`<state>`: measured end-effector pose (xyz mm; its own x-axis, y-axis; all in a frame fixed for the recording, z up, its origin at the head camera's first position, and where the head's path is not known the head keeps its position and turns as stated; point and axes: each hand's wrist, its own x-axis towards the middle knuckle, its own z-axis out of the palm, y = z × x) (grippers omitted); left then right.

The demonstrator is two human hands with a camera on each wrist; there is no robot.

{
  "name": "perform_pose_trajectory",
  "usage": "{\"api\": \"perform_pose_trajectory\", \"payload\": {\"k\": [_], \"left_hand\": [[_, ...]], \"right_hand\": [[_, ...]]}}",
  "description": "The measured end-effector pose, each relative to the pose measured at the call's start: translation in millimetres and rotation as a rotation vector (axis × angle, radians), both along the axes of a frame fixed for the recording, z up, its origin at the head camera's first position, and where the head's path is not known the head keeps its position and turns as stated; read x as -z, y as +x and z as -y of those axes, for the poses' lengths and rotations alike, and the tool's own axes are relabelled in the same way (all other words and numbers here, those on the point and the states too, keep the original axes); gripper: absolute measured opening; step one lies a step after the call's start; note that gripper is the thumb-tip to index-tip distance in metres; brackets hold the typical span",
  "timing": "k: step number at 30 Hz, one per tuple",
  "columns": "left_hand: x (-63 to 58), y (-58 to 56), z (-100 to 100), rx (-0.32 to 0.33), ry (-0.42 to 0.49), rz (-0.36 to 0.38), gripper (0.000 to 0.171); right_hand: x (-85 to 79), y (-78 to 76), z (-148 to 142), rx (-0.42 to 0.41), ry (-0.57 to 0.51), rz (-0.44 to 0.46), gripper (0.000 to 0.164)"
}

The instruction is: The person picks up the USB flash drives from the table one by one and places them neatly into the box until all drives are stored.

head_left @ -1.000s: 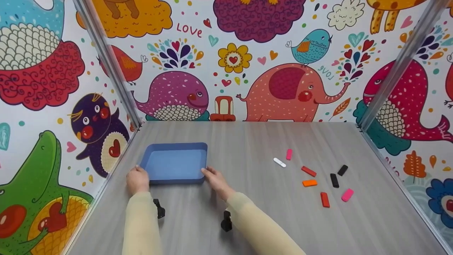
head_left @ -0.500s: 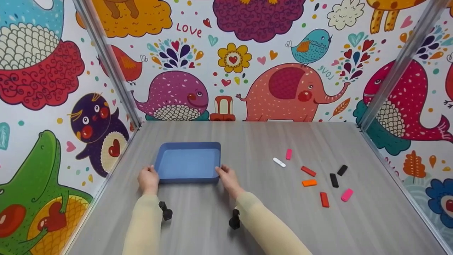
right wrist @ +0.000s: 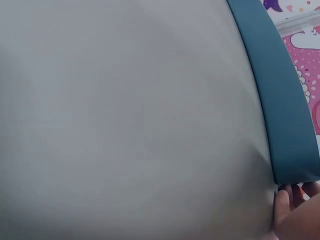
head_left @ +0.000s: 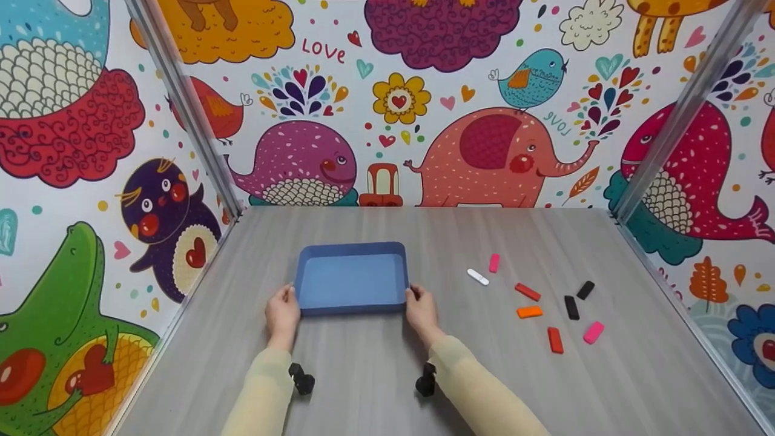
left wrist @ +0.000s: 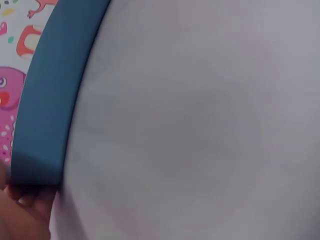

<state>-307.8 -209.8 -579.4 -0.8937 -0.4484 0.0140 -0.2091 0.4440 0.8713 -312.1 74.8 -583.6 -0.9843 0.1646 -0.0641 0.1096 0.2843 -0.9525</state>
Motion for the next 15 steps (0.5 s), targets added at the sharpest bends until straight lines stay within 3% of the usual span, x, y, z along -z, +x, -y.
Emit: {"api": "perform_pose_trajectory", "payload": {"k": [15], "left_hand": [[9.1,19.6,-54,0.121,0.111,-0.039,0.042]], "right_hand": [[7.2,13.0,-60,0.074,-0.02,-0.066,0.038]]}}
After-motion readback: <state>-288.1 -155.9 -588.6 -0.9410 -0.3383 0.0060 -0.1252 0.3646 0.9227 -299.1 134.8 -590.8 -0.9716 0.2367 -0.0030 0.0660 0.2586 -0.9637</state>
